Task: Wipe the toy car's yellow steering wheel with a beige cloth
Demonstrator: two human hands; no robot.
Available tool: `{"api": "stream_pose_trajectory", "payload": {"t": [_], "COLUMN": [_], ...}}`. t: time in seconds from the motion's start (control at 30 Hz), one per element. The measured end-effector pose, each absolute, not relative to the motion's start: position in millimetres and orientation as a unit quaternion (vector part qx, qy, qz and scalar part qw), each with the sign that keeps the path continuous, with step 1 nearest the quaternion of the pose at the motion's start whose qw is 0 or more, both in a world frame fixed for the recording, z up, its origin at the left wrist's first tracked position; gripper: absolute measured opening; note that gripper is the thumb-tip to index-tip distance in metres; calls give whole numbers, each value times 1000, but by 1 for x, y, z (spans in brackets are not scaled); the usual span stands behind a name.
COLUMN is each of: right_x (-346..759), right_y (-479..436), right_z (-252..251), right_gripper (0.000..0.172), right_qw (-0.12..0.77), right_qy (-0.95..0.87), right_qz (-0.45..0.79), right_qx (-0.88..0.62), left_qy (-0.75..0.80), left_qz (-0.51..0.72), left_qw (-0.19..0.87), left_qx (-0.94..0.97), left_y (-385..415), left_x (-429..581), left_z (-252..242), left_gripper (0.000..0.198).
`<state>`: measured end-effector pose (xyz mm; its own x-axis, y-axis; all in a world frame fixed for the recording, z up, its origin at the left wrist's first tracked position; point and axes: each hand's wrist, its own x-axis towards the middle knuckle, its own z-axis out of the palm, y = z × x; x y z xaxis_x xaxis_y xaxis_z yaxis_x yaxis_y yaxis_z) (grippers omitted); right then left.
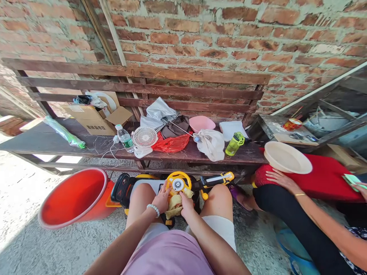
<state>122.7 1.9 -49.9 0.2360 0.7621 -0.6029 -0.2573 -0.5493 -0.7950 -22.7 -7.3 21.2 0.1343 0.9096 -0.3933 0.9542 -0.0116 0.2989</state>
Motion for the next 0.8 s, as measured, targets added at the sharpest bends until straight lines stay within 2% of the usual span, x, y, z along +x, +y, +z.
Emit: {"api": "stream_pose_trajectory", "payload": {"t": [0.13, 0.27, 0.47, 0.63, 0.8], "right_x": [132, 153, 173, 171, 149], "right_y": [10, 40, 84, 68, 18], "right_z": [-43, -32, -22, -34, -45], "right_gripper": [25, 31, 27, 31, 31], "right_qw": [432, 423, 386, 378, 388], "right_qy": [-135, -248, -392, -370, -225], "right_qz": [584, 496, 453, 449, 590], "right_qx": [-674, -717, -702, -720, -671], "left_qy": [657, 660, 680, 672, 624], "left_qz": [-55, -62, -37, 33, 69], "left_qw": [246, 239, 227, 204, 189], "left_qx": [711, 709, 696, 711, 755], "left_y": [-11, -12, -21, -40, -43], "left_x": [-22, -19, -16, -14, -2], "left_z": [20, 20, 18, 19, 21], "left_gripper": [74, 84, 91, 82, 63]}}
